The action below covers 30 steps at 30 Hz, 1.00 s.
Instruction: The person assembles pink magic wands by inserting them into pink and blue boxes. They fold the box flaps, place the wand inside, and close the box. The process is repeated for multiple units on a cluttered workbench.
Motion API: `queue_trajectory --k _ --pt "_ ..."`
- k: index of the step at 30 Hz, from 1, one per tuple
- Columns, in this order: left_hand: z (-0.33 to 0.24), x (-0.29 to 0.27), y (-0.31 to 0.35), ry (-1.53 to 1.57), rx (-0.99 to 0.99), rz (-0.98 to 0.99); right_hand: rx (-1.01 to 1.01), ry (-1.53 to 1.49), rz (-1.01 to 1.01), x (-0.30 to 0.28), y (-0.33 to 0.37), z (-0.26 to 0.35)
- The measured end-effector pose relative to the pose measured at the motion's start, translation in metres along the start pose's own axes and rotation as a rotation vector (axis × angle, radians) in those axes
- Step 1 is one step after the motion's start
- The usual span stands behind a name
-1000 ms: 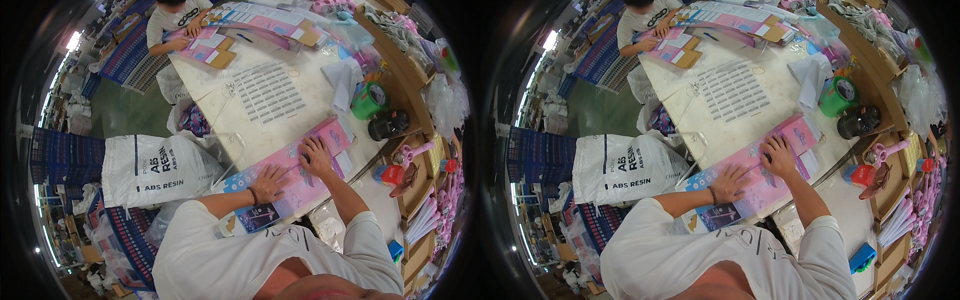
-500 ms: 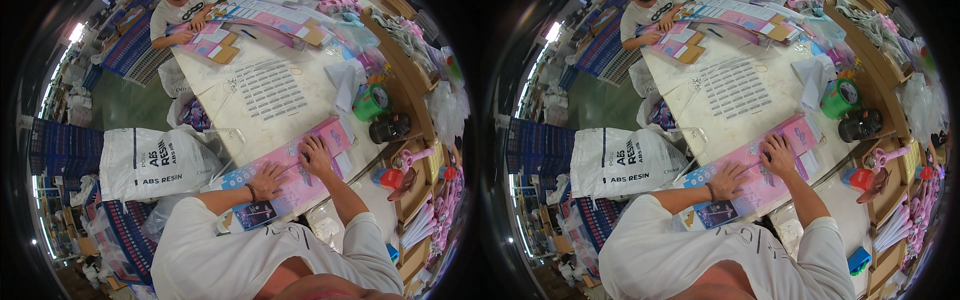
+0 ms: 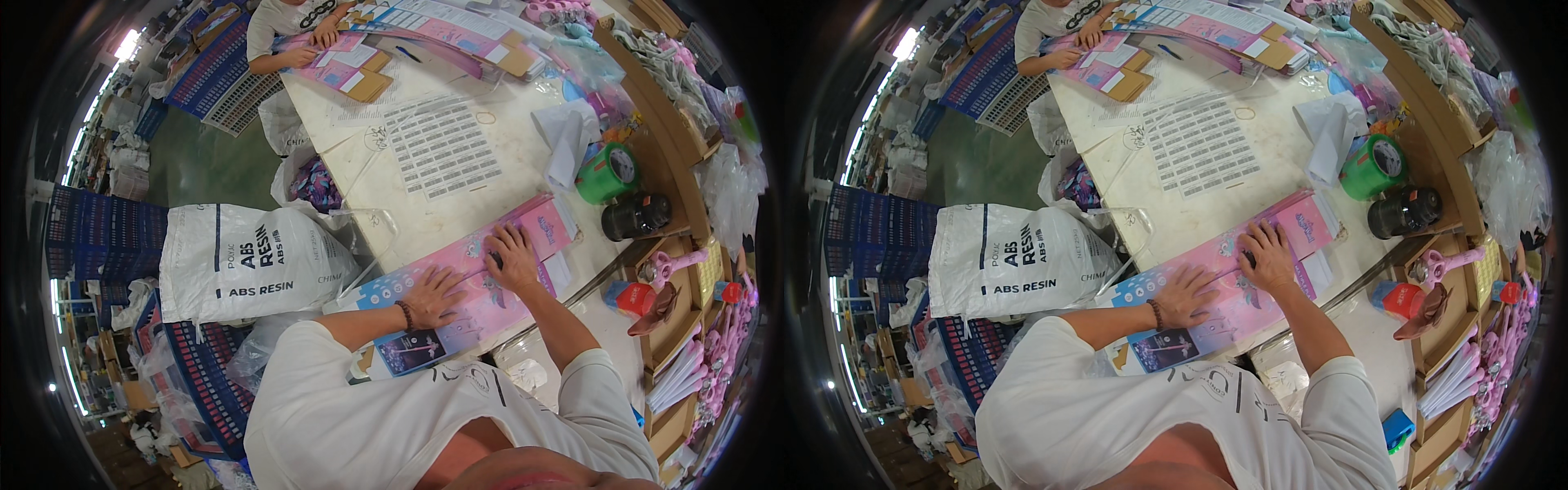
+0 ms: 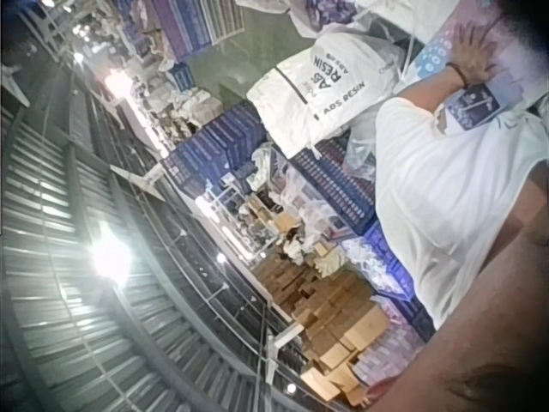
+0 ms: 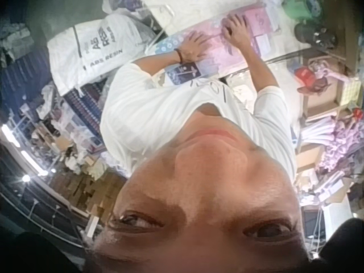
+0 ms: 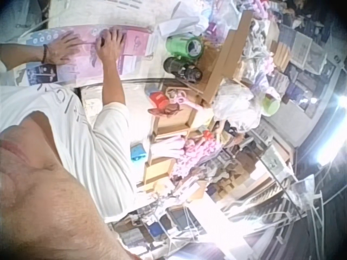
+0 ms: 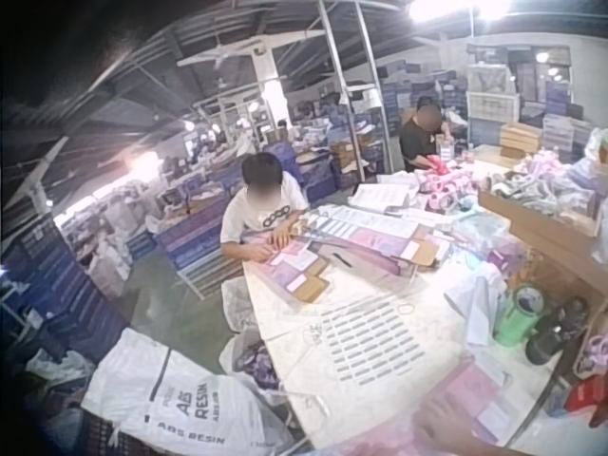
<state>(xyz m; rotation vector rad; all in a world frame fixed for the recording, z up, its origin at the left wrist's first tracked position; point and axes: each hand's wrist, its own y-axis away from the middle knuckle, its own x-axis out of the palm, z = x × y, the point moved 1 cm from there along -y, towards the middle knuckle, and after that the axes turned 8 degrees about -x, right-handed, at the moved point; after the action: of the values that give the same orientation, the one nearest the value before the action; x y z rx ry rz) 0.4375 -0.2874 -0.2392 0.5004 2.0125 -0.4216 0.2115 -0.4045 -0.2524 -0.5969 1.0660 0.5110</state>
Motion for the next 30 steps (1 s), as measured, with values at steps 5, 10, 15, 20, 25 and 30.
queue_trajectory --k 5,10,15,20,25,30 --pt "0.0 0.0 0.0 0.001 -0.001 0.009 -0.001 -0.001 0.006 0.0 0.0 0.0" --pt "0.001 0.001 0.0 -0.009 -0.002 0.025 -0.003 0.005 0.005 -0.002 0.0 0.001" --pt "0.001 0.002 0.0 -0.022 -0.007 0.044 0.004 -0.01 0.012 0.0 0.0 0.0" --pt "0.001 0.004 0.001 -0.049 0.001 0.041 -0.007 -0.054 -0.054 0.003 0.003 -0.004" --pt "0.001 0.008 0.002 -0.069 -0.034 0.111 0.079 -0.271 -0.184 0.001 0.004 -0.009" --pt "0.001 0.008 0.003 -0.078 -0.023 0.091 0.151 -0.145 -0.235 -0.009 0.037 0.004"
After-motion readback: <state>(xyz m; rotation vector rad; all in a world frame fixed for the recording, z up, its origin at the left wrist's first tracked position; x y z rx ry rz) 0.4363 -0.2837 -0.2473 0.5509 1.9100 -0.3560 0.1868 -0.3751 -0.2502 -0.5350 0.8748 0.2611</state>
